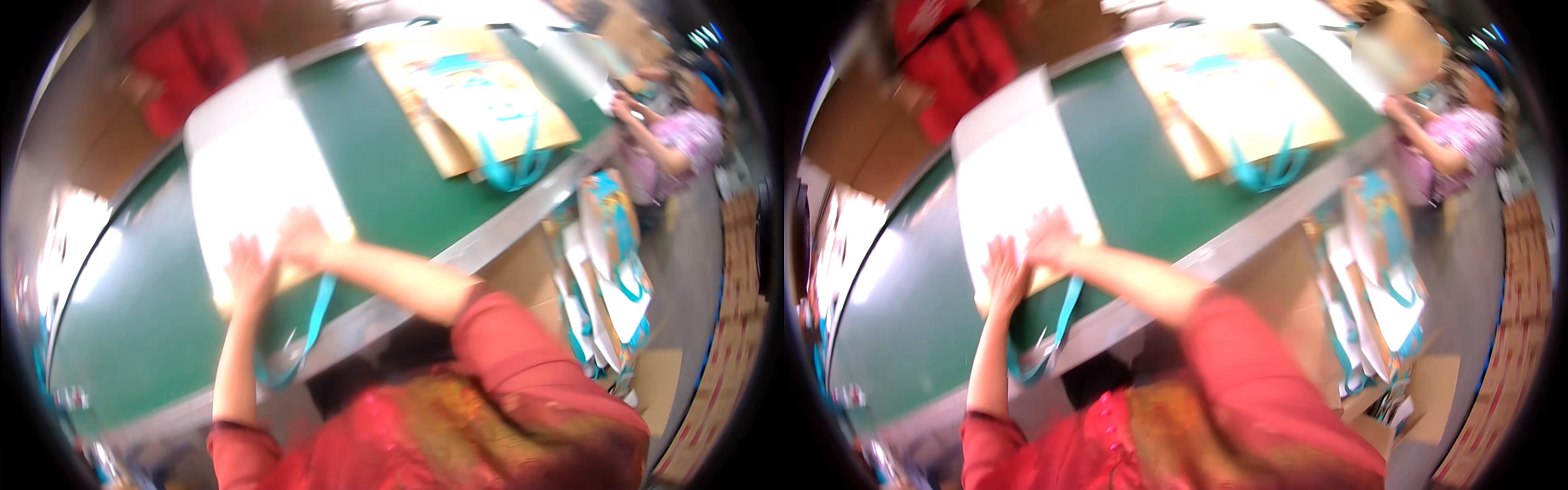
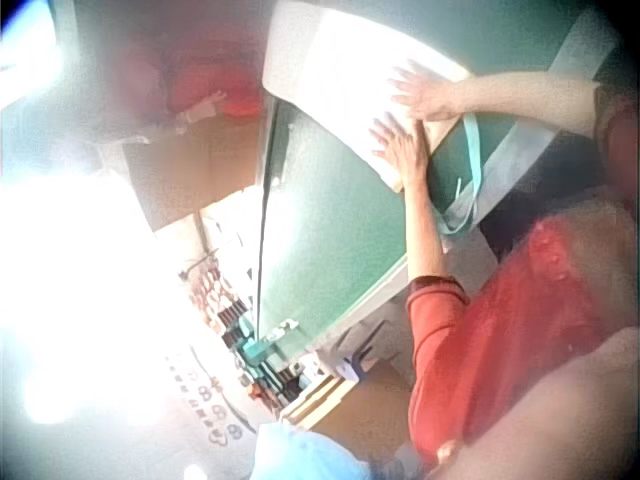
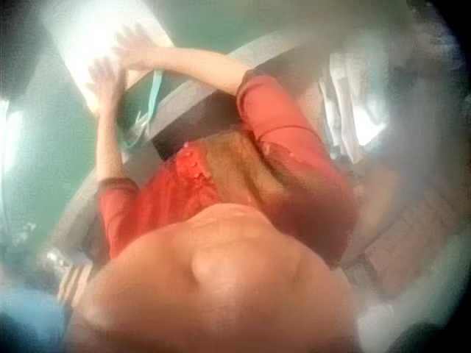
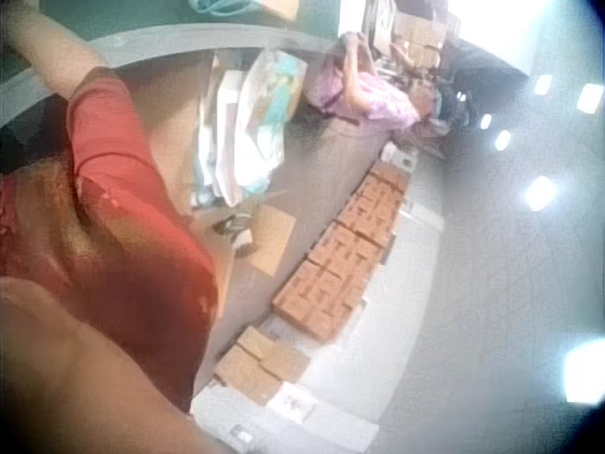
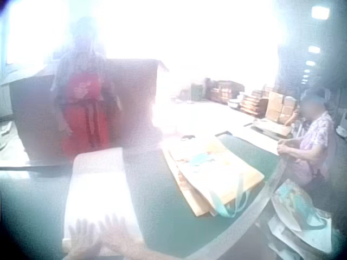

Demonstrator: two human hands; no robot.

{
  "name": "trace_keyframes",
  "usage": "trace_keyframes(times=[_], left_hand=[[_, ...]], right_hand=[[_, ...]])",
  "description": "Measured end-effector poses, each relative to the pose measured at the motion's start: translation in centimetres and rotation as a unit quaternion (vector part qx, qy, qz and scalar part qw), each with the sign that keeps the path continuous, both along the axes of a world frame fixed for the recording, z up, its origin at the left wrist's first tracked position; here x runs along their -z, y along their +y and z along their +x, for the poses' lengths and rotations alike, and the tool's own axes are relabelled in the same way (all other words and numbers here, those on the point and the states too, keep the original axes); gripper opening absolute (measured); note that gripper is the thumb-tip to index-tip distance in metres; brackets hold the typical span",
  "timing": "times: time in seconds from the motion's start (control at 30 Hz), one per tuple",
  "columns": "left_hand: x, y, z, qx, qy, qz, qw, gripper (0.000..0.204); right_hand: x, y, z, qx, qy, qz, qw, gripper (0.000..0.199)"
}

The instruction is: The person assembles paper gift bags on a conveyor belt by folding the bag edges and inserting a white cardboard base into each bag by hand.

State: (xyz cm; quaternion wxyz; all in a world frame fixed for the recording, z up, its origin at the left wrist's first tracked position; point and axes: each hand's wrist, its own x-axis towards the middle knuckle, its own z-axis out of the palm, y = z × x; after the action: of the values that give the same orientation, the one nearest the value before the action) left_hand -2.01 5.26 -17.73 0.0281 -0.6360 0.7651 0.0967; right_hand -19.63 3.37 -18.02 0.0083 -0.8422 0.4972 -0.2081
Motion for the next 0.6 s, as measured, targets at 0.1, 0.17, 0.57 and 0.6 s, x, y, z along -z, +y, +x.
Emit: trace_keyframes(times=[0.1,0.17,0.57,0.6], left_hand=[[-2.2,-0.5,-1.9,0.022,0.002,0.001,1.0,0.067],[-3.6,-0.3,-1.9,0.025,0.048,0.008,0.998,0.062],[-2.1,-3.6,3.0,-0.038,0.006,-0.068,0.997,0.055],[-1.2,-3.9,3.6,-0.051,0.028,-0.075,0.995,0.055]], right_hand=[[1.2,-0.6,0.8,0.061,-0.048,-0.023,0.997,0.044],[-1.5,-0.5,0.1,0.023,0.05,0.17,0.984,0.059],[-2.5,1.1,-0.1,0.022,0.028,0.114,0.993,0.061],[-2.9,0.8,-0.1,0.015,0.054,0.176,0.983,0.063]])
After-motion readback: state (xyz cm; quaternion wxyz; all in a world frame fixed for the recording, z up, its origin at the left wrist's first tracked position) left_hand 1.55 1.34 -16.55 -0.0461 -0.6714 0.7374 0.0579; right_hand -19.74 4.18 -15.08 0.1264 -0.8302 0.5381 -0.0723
